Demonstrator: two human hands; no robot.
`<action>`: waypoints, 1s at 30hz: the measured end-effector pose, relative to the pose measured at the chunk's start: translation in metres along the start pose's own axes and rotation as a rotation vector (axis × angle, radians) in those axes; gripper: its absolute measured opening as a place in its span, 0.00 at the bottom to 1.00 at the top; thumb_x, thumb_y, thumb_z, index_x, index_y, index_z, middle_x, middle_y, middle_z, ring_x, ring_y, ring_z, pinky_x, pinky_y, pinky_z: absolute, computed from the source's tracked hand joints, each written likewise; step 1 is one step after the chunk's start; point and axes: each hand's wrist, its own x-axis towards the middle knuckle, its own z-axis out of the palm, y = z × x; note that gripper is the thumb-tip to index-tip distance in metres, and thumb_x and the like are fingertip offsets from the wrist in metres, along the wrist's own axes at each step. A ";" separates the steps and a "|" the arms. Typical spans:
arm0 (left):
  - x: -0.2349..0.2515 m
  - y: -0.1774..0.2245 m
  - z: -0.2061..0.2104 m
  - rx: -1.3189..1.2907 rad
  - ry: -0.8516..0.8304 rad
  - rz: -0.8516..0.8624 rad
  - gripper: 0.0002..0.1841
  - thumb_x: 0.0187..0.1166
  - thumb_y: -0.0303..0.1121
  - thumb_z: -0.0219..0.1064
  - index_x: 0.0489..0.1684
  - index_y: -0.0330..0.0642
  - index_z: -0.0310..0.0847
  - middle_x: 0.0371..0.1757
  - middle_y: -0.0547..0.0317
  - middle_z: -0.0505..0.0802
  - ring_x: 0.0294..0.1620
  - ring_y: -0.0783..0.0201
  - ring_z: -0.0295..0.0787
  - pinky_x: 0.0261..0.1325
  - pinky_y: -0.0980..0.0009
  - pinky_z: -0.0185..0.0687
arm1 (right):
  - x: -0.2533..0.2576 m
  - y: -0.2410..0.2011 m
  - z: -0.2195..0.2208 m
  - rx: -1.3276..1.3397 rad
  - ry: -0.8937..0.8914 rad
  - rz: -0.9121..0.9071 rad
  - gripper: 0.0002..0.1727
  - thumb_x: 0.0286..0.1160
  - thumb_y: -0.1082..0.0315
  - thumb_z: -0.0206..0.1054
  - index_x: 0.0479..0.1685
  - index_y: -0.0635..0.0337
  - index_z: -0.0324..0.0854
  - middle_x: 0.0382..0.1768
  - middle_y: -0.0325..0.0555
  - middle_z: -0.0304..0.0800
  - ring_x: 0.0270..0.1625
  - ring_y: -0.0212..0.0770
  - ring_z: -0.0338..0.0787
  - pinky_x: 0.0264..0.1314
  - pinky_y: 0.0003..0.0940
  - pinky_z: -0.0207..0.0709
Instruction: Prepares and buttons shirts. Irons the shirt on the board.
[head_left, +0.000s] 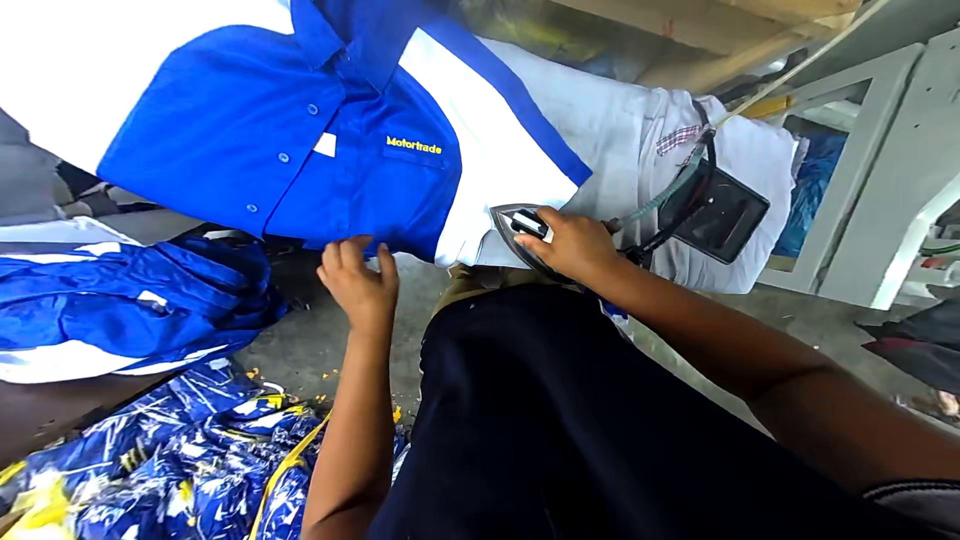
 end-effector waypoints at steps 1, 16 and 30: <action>-0.001 -0.003 -0.002 0.007 0.029 -0.030 0.19 0.83 0.35 0.62 0.56 0.25 0.83 0.57 0.24 0.87 0.61 0.26 0.82 0.64 0.32 0.70 | 0.003 -0.002 0.000 0.000 0.014 -0.009 0.32 0.85 0.42 0.62 0.65 0.65 0.82 0.43 0.64 0.93 0.48 0.67 0.93 0.46 0.66 0.82; 0.000 0.102 0.065 -0.162 -0.372 0.572 0.15 0.79 0.30 0.66 0.61 0.36 0.89 0.54 0.32 0.90 0.60 0.30 0.85 0.64 0.33 0.74 | -0.025 0.070 -0.031 0.116 0.104 0.206 0.32 0.86 0.43 0.62 0.72 0.63 0.80 0.44 0.70 0.92 0.48 0.73 0.92 0.50 0.74 0.78; -0.007 0.129 0.106 0.359 -0.621 0.757 0.19 0.81 0.20 0.60 0.69 0.31 0.82 0.69 0.40 0.86 0.69 0.39 0.82 0.70 0.36 0.70 | 0.065 0.044 -0.064 0.120 0.176 0.309 0.34 0.87 0.39 0.57 0.74 0.60 0.76 0.53 0.65 0.90 0.58 0.66 0.91 0.58 0.67 0.79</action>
